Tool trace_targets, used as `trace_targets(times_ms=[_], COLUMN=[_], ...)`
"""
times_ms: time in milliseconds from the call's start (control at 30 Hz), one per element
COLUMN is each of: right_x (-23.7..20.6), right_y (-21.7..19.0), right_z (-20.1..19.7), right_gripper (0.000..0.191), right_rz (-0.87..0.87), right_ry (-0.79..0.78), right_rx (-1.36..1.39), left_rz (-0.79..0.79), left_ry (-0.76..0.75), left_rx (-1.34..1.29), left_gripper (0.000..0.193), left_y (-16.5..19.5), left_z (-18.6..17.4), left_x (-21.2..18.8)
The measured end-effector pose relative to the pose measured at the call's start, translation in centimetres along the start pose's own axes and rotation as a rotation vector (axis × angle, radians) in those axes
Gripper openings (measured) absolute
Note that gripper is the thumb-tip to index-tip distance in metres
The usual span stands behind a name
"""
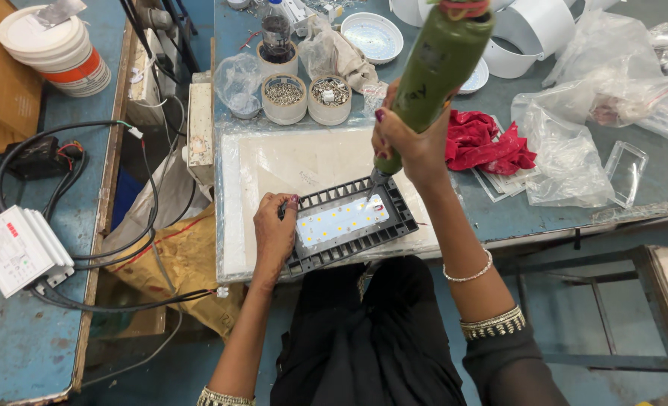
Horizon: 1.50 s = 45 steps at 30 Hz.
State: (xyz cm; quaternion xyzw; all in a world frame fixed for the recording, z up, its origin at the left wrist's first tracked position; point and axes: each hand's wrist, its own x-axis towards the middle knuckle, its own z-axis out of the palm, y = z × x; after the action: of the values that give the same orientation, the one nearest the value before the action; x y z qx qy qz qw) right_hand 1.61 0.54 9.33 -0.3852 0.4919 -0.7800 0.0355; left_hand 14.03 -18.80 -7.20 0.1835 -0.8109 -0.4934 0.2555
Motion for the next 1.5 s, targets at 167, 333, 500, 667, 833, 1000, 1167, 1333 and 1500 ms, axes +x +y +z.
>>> trace_targets(times_ms=[167, 333, 500, 667, 833, 1000, 1167, 1333, 1500], right_x=[-1.7, -3.6, -4.0, -4.0, -3.9, -4.1, -4.7, -4.6, -4.7], right_y=[-2.4, -3.9, -3.6, -3.6, -4.0, -4.0, -3.3, -3.2, -3.3], right_z=[-0.1, 0.2, 0.3, 0.0, 0.0, 0.0, 0.4, 0.3, 0.2], right_gripper=[0.024, 0.025, 0.025, 0.025, 0.024, 0.024, 0.022, 0.022, 0.022], right_rz=[-0.027, -0.039, -0.052, -0.046, -0.062, -0.073, -0.11, -0.116, -0.116], right_ry=[0.101, 0.14, 0.137, 0.125, 0.124, 0.141, 0.209, 0.224, 0.245], right_rx=[-0.03, -0.006, -0.031, -0.011, -0.024, -0.031, -0.076, -0.084, -0.069], left_rz=[-0.046, -0.055, -0.057, -0.075, -0.075, -0.044, -0.078, -0.088, -0.06], left_ry=[-0.021, -0.02, -0.021, -0.026, -0.03, -0.024, -0.028, -0.03, -0.019], left_rx=[-0.064, -0.097, -0.099, -0.091, -0.08, -0.094, -0.088, -0.085, -0.094], left_gripper=[0.022, 0.02, 0.02, 0.02, 0.02, 0.019, 0.019, 0.018, 0.018], left_y=[-0.1, 0.0, 0.1, 0.1, 0.3, 0.3, 0.1, 0.0, 0.1], left_z=[-0.1, -0.2, -0.3, -0.3, -0.4, -0.4, -0.3, -0.3, -0.3], left_x=[-0.1, -0.1, -0.1, -0.1, -0.1, -0.2, -0.2, -0.2, -0.1])
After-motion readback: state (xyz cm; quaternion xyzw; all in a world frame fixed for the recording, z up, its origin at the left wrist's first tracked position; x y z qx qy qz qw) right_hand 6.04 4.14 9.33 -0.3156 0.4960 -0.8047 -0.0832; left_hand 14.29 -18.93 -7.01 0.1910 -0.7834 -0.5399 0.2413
